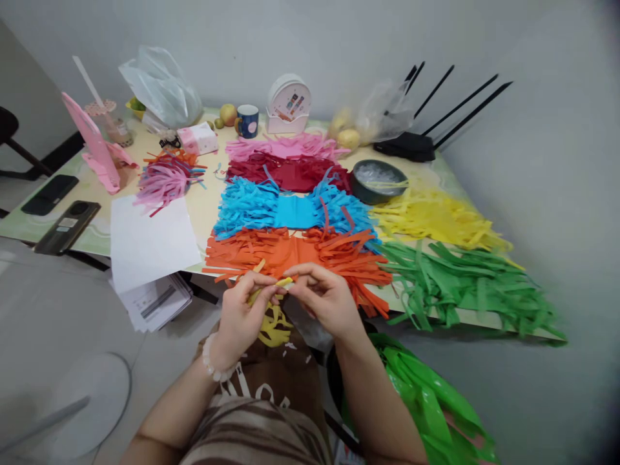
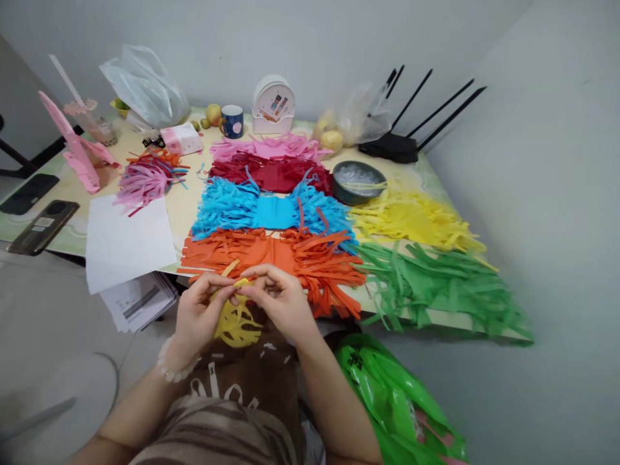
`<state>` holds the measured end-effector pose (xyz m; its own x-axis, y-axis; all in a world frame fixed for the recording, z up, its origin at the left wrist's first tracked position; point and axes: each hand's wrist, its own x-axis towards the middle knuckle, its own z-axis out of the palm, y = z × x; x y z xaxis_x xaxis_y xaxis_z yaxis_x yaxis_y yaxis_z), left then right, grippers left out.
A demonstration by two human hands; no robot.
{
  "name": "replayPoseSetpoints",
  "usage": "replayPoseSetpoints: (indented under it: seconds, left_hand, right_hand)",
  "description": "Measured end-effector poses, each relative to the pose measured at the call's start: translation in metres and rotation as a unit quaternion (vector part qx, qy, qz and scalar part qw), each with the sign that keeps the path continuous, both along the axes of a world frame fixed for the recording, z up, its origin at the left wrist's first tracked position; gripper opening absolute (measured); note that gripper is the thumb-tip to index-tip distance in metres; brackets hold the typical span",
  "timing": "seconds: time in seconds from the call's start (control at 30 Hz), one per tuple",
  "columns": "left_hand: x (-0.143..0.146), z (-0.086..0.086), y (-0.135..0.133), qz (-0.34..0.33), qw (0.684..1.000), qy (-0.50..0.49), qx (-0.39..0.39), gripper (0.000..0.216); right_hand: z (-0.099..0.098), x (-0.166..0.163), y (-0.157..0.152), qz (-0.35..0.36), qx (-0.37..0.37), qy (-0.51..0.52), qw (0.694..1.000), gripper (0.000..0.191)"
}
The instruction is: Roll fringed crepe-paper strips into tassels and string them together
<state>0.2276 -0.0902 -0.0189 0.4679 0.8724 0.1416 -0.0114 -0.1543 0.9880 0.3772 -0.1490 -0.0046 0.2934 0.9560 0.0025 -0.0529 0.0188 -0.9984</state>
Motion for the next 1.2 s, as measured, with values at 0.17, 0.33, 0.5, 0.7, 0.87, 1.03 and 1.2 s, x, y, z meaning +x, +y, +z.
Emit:
replayPoseSetpoints:
  seconds: [0.17, 0.33, 0.5, 0.7, 0.87, 1.03, 1.2]
  left_hand:
    - [0.003, 0.001, 0.002, -0.059, 0.997, -0.024, -0.045, 0.012]
    - [0.004, 0.005, 0.013, -0.066, 0.998, 0.003, -0.014, 0.008]
    - [0.006, 0.002, 0.013, -0.101, 0.976, -0.084, -0.174, 0.018]
    - [-0.007, -0.005, 0.007, -0.095, 0.943, -0.13, -0.291, 0.031]
    - [-0.106, 0.036, 0.094, 0.183, 0.976, 0.089, -0.072, 0.036]
    - [-0.155, 0.09, 0.222, 0.395, 0.75, 0.428, 0.313, 0.04]
    - [-0.075, 0.057, 0.288, 0.154, 0.729, 0.581, 0.326, 0.042]
  right_hand:
    - [0.01, 0.008, -0.002, -0.03, 0.009, -0.085, 0.996, 0.018]
    - [0.024, 0.013, 0.001, 0.009, 0.01, -0.226, 0.974, 0.015]
    - [0.032, 0.014, 0.006, -0.03, 0.024, -0.228, 0.973, 0.014]
    - [0.023, -0.003, 0.011, -0.075, 0.046, -0.163, 0.983, 0.015]
    - [0.008, 0.001, -0.003, -0.036, 0.056, -0.115, 0.991, 0.023]
    - [-0.007, 0.008, -0.007, -0.054, 0.046, -0.124, 0.99, 0.02]
    - [-0.015, 0.017, -0.014, -0.089, 0.013, -0.165, 0.982, 0.023]
